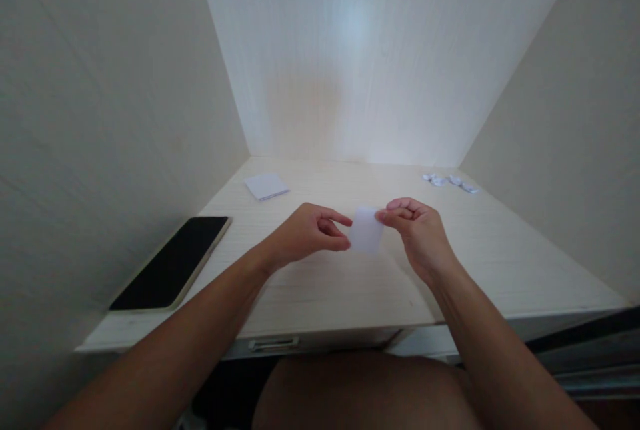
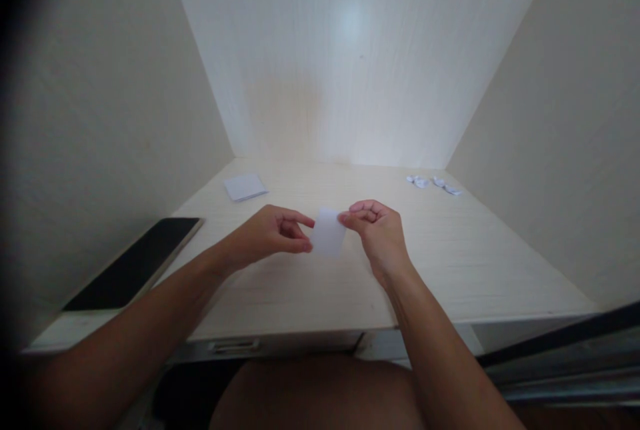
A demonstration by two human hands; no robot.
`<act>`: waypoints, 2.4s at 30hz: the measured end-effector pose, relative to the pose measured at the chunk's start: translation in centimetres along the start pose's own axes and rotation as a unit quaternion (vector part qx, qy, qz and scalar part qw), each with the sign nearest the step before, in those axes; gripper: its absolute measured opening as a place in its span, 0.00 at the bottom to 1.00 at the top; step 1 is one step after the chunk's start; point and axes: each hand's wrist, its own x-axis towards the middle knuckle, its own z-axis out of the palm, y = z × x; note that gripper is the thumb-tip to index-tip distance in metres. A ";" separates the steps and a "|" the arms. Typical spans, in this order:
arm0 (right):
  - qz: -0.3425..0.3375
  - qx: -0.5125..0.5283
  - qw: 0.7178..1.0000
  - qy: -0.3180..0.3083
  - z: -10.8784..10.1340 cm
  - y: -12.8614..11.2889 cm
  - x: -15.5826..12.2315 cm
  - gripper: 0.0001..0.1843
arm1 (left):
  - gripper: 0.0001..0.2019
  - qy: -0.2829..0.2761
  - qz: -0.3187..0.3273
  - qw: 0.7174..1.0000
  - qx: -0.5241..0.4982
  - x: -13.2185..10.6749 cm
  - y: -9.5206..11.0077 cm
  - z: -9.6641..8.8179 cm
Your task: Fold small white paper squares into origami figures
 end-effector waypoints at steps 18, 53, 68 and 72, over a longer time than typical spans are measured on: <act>0.009 -0.018 0.999 -0.025 -0.5 1.3 0.3 0.18 | 0.20 0.152 0.091 0.976 -0.126 0.6 -0.4 -0.1; -0.287 -0.464 0.833 -0.097 -2.6 0.4 0.3 0.10 | 0.15 0.188 0.231 0.948 0.110 0.1 -0.3 -2.5; -0.283 -0.396 0.854 -0.187 1.3 1.3 -0.3 0.08 | 0.05 0.079 0.233 0.949 0.198 0.1 0.3 0.6; -0.251 -0.360 0.882 -0.171 -0.2 1.1 0.6 0.07 | 0.05 0.117 0.207 0.957 0.168 -0.1 0.2 -0.6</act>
